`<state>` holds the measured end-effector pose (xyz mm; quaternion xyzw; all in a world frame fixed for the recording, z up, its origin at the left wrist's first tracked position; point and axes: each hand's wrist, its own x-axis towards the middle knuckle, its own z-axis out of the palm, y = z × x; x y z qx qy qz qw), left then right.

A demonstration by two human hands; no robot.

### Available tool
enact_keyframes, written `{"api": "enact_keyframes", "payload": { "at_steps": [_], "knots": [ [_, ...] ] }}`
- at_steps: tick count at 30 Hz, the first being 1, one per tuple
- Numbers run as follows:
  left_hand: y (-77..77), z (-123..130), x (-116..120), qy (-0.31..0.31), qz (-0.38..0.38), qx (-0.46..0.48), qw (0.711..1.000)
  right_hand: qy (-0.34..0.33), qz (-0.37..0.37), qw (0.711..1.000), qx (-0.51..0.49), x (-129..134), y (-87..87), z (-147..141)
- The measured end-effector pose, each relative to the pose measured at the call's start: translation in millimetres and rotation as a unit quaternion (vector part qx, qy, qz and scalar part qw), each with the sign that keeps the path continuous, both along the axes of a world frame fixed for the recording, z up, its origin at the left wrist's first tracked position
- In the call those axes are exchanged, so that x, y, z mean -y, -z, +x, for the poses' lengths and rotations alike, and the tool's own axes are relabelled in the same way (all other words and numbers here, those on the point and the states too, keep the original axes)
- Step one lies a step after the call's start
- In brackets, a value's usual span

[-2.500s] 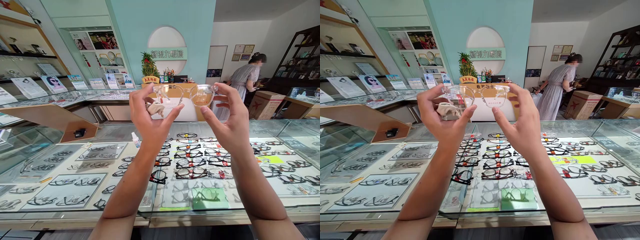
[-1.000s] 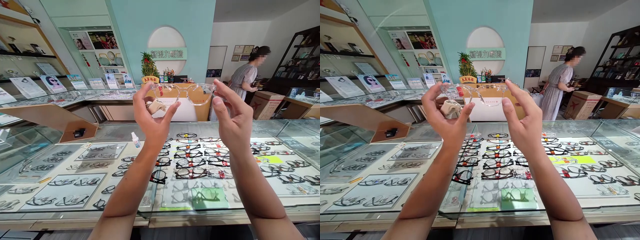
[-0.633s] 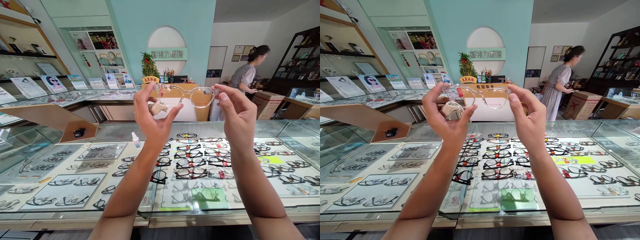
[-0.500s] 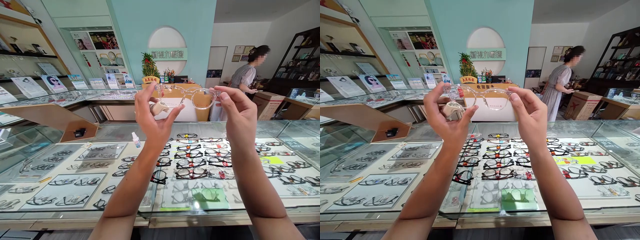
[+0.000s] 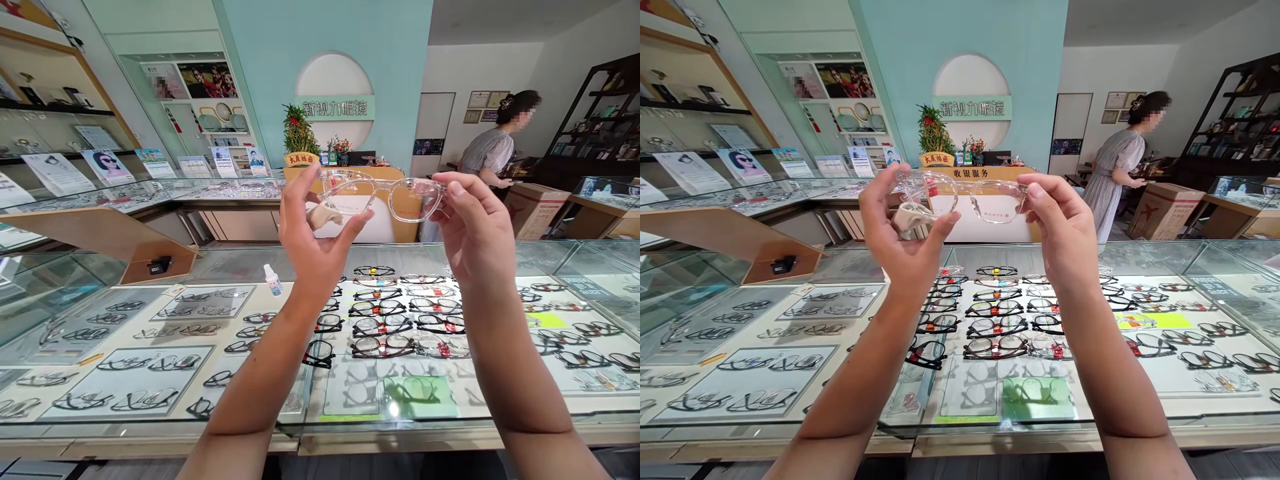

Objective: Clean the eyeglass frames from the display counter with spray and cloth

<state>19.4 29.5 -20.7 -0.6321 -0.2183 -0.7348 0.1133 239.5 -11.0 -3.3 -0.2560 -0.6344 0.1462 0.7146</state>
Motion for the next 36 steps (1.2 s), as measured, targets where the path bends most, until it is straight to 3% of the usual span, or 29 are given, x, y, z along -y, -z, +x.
{"api": "enact_keyframes", "payload": {
  "at_steps": [4,12,17,29,36],
  "knots": [
    [-0.9,3,1,0.065,-0.042,-0.001,0.997,-0.013,-0.012,0.999,-0.037,3,-0.8,-3],
    [-4.5,5,9,0.122,-0.074,0.018,0.99,-0.019,-0.028,0.998,-0.061,7,-1.3,-7],
    [-4.2,8,17,0.135,-0.12,0.056,0.982,-0.012,-0.034,0.999,-0.04,6,0.1,-7],
    [-4.4,14,34,0.122,-0.115,0.064,0.984,-0.005,-0.095,0.994,-0.049,-4,4.1,-4],
    [-6.9,8,19,0.218,-0.173,0.092,0.956,0.005,-0.048,0.998,-0.051,3,2.1,-9]
  ]
}}
